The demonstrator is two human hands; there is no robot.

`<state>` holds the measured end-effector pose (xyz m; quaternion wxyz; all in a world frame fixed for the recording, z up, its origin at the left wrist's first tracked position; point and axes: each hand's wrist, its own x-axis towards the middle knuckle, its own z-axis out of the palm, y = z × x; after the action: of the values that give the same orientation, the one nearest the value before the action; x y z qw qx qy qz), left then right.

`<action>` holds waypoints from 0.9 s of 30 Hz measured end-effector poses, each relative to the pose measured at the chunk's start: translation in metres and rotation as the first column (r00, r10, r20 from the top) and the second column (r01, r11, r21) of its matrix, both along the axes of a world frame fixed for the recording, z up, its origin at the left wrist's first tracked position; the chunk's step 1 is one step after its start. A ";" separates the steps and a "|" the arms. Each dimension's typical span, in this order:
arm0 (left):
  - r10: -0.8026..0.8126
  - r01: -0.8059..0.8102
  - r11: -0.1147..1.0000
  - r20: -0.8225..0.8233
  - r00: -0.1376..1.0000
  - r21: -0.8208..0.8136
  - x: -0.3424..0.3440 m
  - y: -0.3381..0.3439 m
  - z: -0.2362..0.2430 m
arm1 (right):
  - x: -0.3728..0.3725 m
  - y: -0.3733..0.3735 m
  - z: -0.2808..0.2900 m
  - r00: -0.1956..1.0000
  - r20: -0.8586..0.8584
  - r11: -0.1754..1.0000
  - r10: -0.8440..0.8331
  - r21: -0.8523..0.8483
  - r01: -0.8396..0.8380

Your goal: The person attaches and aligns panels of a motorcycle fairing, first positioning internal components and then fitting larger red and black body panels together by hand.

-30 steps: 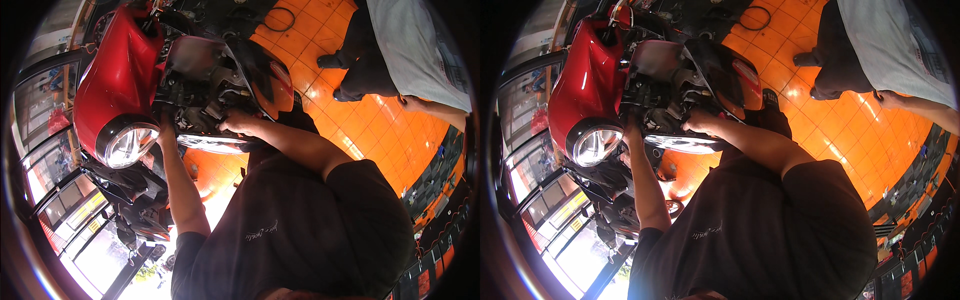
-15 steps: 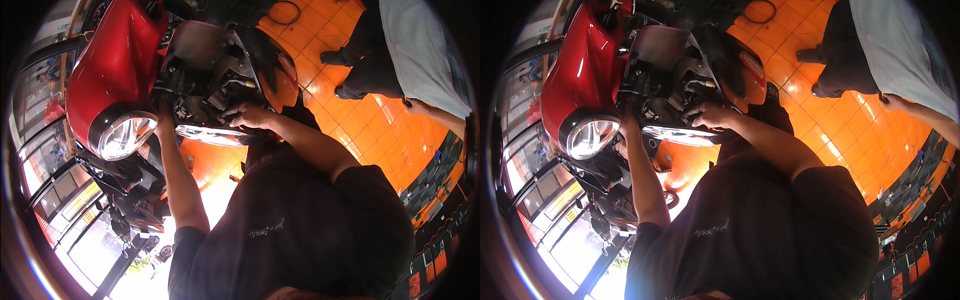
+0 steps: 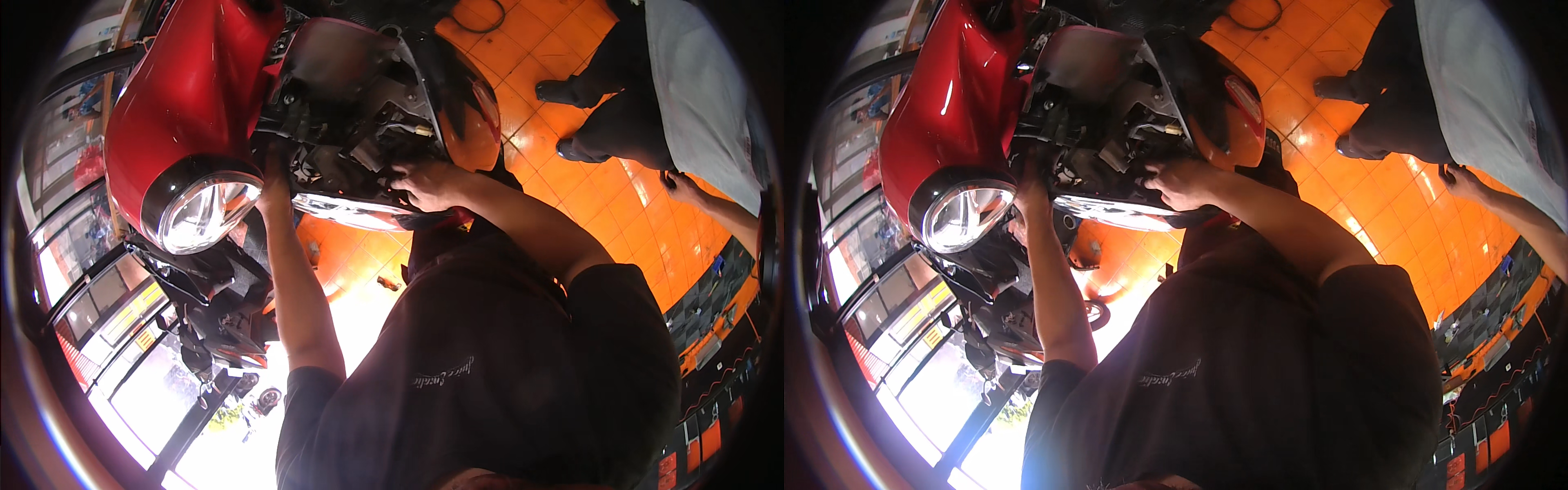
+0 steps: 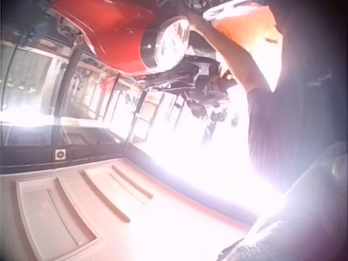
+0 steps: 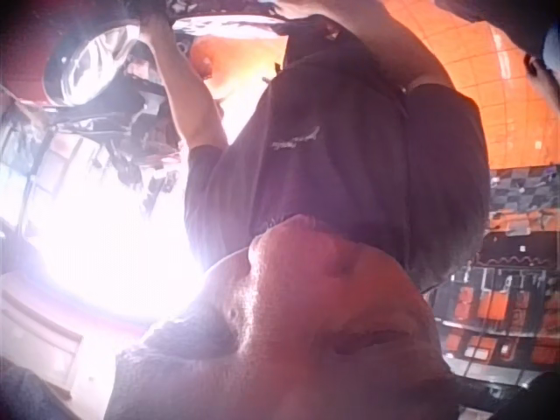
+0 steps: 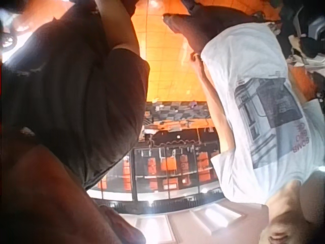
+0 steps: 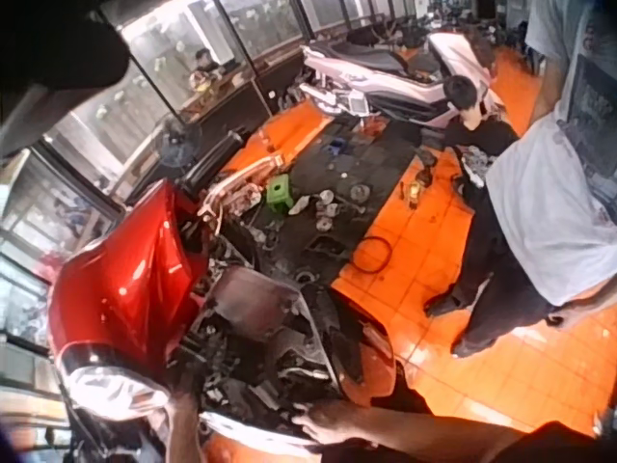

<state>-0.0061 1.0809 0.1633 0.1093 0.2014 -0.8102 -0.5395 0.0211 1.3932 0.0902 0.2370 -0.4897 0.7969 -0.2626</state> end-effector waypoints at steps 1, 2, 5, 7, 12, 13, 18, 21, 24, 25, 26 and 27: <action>0.005 -0.005 1.000 -0.008 1.000 -0.012 0.001 0.000 0.001 | 0.009 -0.003 -0.016 0.969 -0.236 0.998 0.067 0.015 -0.066; 0.002 -0.003 1.000 -0.019 1.000 -0.019 -0.002 0.006 0.004 | 0.017 -0.003 -0.028 0.980 -0.196 0.998 -0.028 -0.053 0.018; 0.011 -0.016 0.994 -0.051 0.999 -0.108 -0.001 0.012 0.009 | 0.030 0.003 -0.021 0.963 -0.075 0.950 -0.257 -0.202 0.238; 0.020 -0.023 0.998 -0.041 0.999 -0.063 0.005 0.018 0.016 | 0.027 0.004 -0.005 0.947 0.002 0.926 -0.321 -0.209 0.315; -0.043 -0.034 0.940 -0.216 0.975 -0.338 0.003 0.036 0.022 | 0.022 -0.003 -0.010 0.898 0.288 0.912 -0.333 -0.143 0.384; -0.089 0.007 0.918 -0.190 0.978 -0.396 0.005 0.032 0.023 | 0.022 -0.003 -0.007 0.877 0.303 0.889 -0.373 -0.153 0.431; -0.052 0.001 0.942 -0.143 0.988 -0.335 0.011 0.004 0.003 | 0.027 -0.016 -0.004 0.813 0.408 0.828 -0.415 -0.201 0.524; 0.098 -0.104 0.993 -0.092 0.991 -0.061 0.012 0.012 0.005 | 0.021 -0.021 0.008 0.427 0.853 0.722 -0.300 -0.091 0.686; 0.010 -0.013 0.998 0.049 0.999 0.056 0.010 0.014 0.016 | 0.025 -0.033 -0.014 0.275 0.947 0.711 -0.163 -0.081 0.699; -0.033 0.031 0.994 0.014 0.999 0.104 0.010 0.010 0.015 | 0.021 -0.036 -0.010 0.288 0.922 0.768 -0.258 0.015 0.640; -0.037 0.042 0.991 -0.041 0.998 0.126 0.010 0.008 0.014 | 0.018 -0.035 -0.007 0.307 0.887 0.810 -0.345 0.116 0.575; -0.046 0.048 0.996 -0.031 0.998 0.076 0.011 0.005 0.013 | 0.023 -0.031 -0.001 0.350 0.880 0.747 -0.320 0.007 0.665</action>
<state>0.0050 1.0858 0.1766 0.1005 0.1786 -0.7918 -0.5754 0.0444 1.3620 0.0893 0.4039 -0.0644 0.6284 -0.6617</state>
